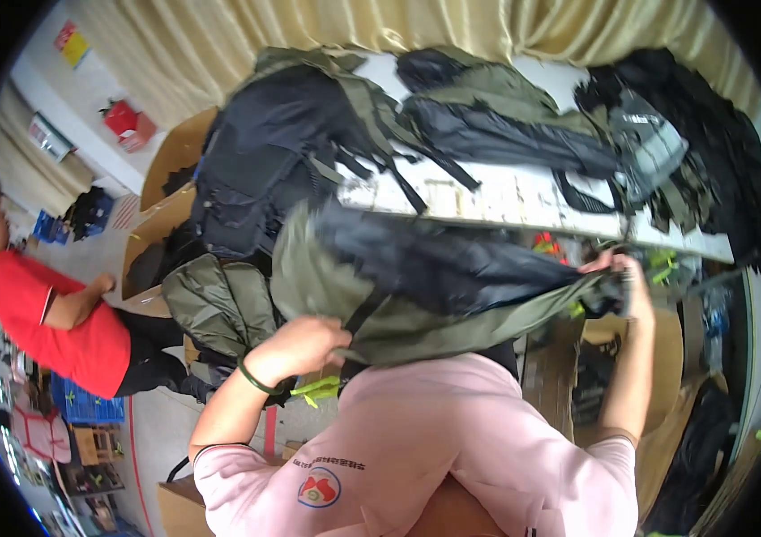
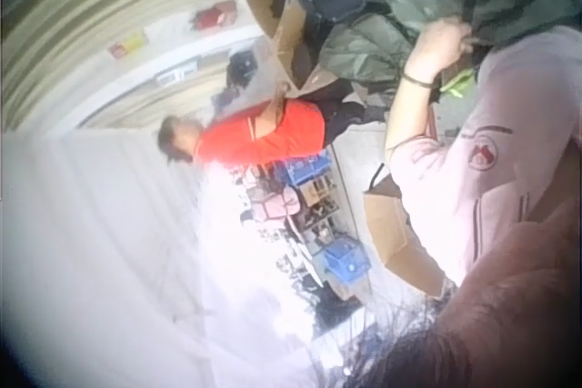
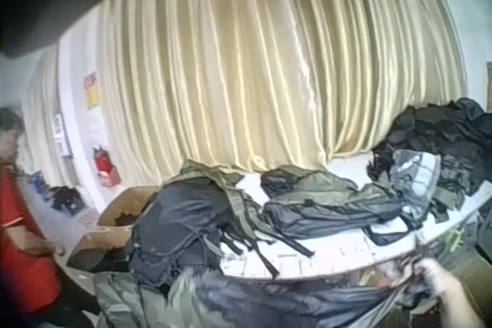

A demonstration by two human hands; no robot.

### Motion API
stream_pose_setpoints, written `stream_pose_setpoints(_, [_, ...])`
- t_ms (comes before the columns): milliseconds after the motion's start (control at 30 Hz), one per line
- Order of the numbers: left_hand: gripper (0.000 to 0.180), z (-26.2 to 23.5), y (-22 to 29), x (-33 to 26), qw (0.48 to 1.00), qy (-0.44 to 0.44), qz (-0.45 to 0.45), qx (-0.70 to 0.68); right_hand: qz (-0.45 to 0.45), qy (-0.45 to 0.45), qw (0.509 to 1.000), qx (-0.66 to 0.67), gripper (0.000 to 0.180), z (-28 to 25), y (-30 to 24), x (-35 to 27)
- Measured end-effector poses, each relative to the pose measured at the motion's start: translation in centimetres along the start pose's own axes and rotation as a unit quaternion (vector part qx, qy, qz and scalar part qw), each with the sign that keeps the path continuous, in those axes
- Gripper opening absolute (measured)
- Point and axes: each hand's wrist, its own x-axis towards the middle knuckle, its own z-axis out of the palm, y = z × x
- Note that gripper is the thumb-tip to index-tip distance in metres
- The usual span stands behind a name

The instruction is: Trim excess thread or material from backpacks and prepare them for packaging in a factory setting.

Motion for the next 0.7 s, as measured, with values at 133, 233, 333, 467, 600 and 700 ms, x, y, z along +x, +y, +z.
stream_pose_setpoints(133, [0.043, 3.4, -2.3, 1.5, 0.973, -0.196, 0.024, -0.117, 0.009, 0.007, 0.984, -0.178, 0.019, 0.3, 6.0, -3.1])
stream_pose_setpoints(233, [0.03, -0.5, -1.7, 4.8, 0.984, 0.033, 0.049, -0.168, 0.011, 0.153, 0.983, -0.102, 0.019, 0.2, 6.9, -3.6])
stream_pose_setpoints(333, [0.026, -2.5, -2.9, 8.7, 0.975, 0.204, 0.076, -0.051, -0.039, 0.19, 0.975, -0.109, 0.017, 2.2, 4.9, -2.7])
stream_pose_setpoints(467, [0.036, -1.4, -9.4, 13.2, 0.976, 0.21, 0.05, -0.023, -0.096, 0.15, 0.968, -0.179, 0.02, 3.4, 5.1, 1.2])
stream_pose_setpoints(600, [0.063, 1.5, -15.5, 14.6, 0.986, -0.012, -0.136, -0.101, -0.091, 0.116, 0.895, -0.422, 0.046, 4.1, 7.8, 5.8])
stream_pose_setpoints(700, [0.068, 3.6, -15.9, 13.1, 0.972, -0.02, -0.137, -0.189, -0.111, 0.063, 0.846, -0.517, 0.047, 4.1, 10.2, 7.0])
